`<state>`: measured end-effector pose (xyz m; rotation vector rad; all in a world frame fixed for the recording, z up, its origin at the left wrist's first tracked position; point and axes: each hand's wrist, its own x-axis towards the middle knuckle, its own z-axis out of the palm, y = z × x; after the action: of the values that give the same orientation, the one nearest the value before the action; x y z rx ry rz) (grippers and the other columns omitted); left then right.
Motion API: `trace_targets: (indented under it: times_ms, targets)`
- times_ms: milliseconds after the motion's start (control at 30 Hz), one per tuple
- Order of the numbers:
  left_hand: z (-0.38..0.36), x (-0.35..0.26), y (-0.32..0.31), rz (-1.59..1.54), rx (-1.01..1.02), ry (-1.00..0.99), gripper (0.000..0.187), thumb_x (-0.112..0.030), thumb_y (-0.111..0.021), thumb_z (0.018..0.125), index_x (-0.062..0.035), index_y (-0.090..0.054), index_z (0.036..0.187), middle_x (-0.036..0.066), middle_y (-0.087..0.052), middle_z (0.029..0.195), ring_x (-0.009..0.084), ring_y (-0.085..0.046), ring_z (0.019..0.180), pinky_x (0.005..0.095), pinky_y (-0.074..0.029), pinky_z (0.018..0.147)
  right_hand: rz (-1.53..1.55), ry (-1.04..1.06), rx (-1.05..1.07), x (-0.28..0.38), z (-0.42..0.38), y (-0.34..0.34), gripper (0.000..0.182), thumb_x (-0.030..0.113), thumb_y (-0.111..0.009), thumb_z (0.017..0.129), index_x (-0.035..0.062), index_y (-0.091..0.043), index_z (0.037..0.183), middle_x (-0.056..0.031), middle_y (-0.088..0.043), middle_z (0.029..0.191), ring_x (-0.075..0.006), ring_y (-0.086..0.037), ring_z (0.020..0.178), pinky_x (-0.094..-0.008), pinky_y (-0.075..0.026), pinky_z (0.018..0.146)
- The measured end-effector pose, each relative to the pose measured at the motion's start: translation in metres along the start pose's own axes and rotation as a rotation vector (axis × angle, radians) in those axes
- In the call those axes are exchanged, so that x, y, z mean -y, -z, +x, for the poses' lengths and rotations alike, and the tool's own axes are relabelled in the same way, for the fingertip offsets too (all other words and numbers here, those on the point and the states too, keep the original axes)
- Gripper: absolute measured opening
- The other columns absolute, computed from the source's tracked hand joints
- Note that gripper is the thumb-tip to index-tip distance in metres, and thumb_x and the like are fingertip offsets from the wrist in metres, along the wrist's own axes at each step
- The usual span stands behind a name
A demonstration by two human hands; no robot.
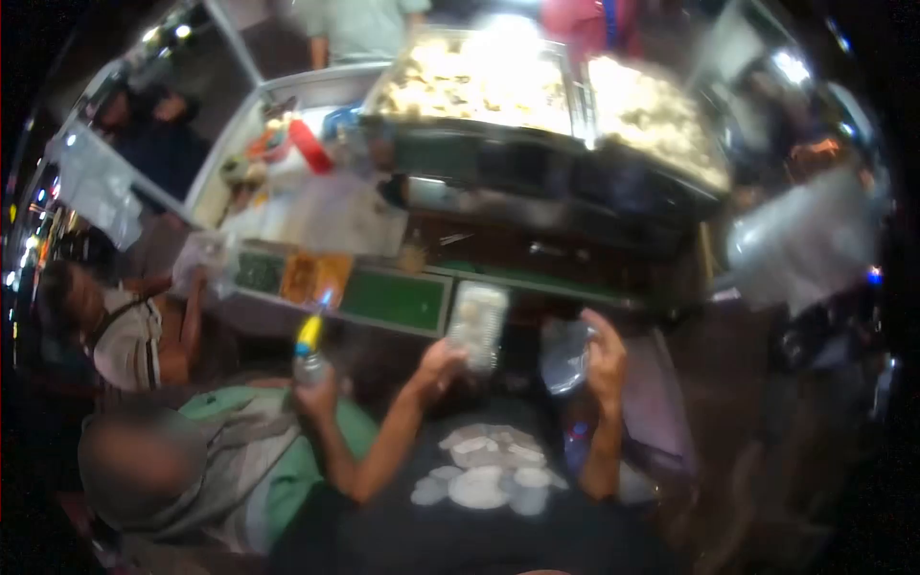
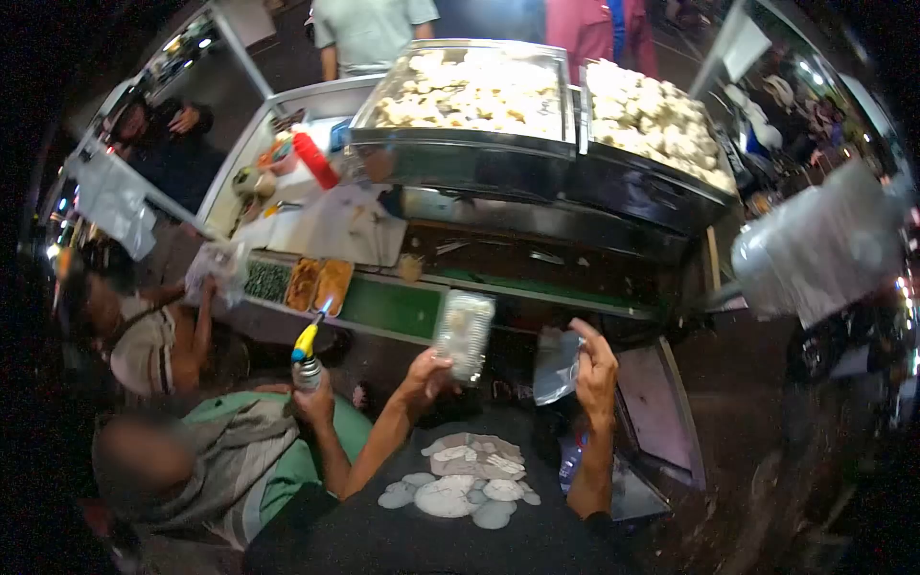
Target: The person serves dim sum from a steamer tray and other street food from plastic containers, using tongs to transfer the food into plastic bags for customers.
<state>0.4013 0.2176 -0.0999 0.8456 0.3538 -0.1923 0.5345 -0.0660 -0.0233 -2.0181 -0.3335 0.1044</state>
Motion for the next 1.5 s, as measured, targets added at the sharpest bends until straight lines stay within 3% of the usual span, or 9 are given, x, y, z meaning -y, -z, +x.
trace_targets:
  times_ms: [133,267,400,767,900,1100,1200,1300,1500]
  targets:
    - [-0.01,-0.026,-0.048,0.06,0.105,0.018,0.061,-0.025,-0.069,0.086,-0.0008,-0.044,0.135,0.011,-0.065,0.11,0.0205,-0.067,0.093,0.0336,-0.059,0.063,0.161,-0.058,0.23,0.005,-0.016,-0.037,0.03,-0.001,-0.046,0.09,-0.0002,-0.071,0.107,-0.0054,-0.064,0.095,-0.0149,-0.06,0.09,-0.0266,-0.047,0.08]
    - [0.006,-0.02,-0.056,0.349,0.258,0.019,0.055,-0.023,-0.068,0.091,-0.0019,-0.044,0.136,0.008,-0.064,0.105,0.016,-0.066,0.086,0.0285,-0.058,0.062,1.059,-0.415,0.356,-0.045,-0.036,-0.076,0.069,0.057,-0.053,0.096,-0.0035,-0.056,0.127,-0.0099,-0.06,0.124,-0.0189,-0.056,0.114,-0.0338,-0.046,0.094]
    - [-0.004,-0.001,-0.063,0.576,0.277,0.063,0.055,-0.028,-0.068,0.093,-0.0036,-0.045,0.136,0.007,-0.066,0.097,0.0118,-0.063,0.069,0.0263,-0.053,0.062,0.91,-0.487,0.127,0.016,-0.046,-0.07,0.044,0.024,-0.069,0.091,-0.0005,-0.056,0.124,-0.0071,-0.063,0.116,-0.0165,-0.062,0.101,-0.0318,-0.05,0.086]
    - [0.04,-0.013,-0.013,0.279,0.071,0.397,0.071,-0.062,-0.047,0.096,0.0005,-0.053,0.13,0.014,-0.064,0.118,0.0244,-0.065,0.103,0.0421,-0.058,0.086,1.15,-0.429,0.37,-0.044,-0.059,-0.017,0.063,0.026,-0.077,0.077,-0.0004,-0.052,0.129,-0.0077,-0.062,0.116,-0.02,-0.059,0.103,-0.0342,-0.047,0.091]
    - [0.055,0.007,-0.014,0.265,0.22,0.247,0.029,-0.023,-0.07,0.092,-0.0027,-0.064,0.112,0.007,-0.068,0.104,0.0158,-0.064,0.094,0.0338,-0.054,0.085,0.912,-0.342,0.4,-0.062,-0.047,0.003,0.076,0.03,-0.081,0.068,-0.0005,-0.051,0.13,-0.0093,-0.062,0.117,-0.0207,-0.06,0.1,-0.0363,-0.048,0.088]
    - [0.019,-0.044,-0.023,0.108,0.233,0.002,0.046,0.001,-0.074,0.079,-0.0003,-0.056,0.122,0.008,-0.063,0.105,0.0208,-0.064,0.1,0.0369,-0.052,0.091,0.995,-0.382,0.289,-0.056,-0.051,0.02,0.073,0.028,-0.08,0.068,-0.0019,-0.052,0.128,-0.0111,-0.063,0.114,-0.0228,-0.062,0.098,-0.0375,-0.05,0.088]
    - [0.007,-0.041,-0.008,0.064,0.335,-0.016,0.054,-0.015,-0.08,0.076,0.0009,-0.057,0.122,0.01,-0.061,0.112,0.021,-0.06,0.107,0.0346,-0.048,0.094,1.066,-0.419,0.221,-0.041,-0.058,0.017,0.071,0.027,-0.079,0.068,-0.0027,-0.052,0.127,-0.0119,-0.064,0.113,-0.024,-0.063,0.097,-0.0383,-0.051,0.087]
    - [0.007,-0.015,0.029,-0.101,0.706,-0.03,0.098,-0.08,-0.057,0.076,0.0001,-0.056,0.132,0.018,-0.059,0.13,0.0294,-0.053,0.126,0.0472,-0.041,0.107,1.093,-0.449,0.199,-0.032,-0.059,0.016,0.07,0.026,-0.079,0.069,-0.0035,-0.052,0.127,-0.0126,-0.065,0.112,-0.0251,-0.064,0.096,-0.0391,-0.052,0.086]
    - [0.037,0.02,0.036,-0.288,0.555,0.441,0.098,-0.082,-0.038,0.085,-0.0006,-0.049,0.139,0.015,-0.059,0.131,0.0265,-0.059,0.117,0.0422,-0.047,0.102,1.127,-0.461,0.191,-0.024,-0.047,0.016,0.067,0.024,-0.078,0.07,-0.0052,-0.053,0.125,-0.0141,-0.066,0.11,-0.0275,-0.066,0.093,-0.0407,-0.055,0.084]
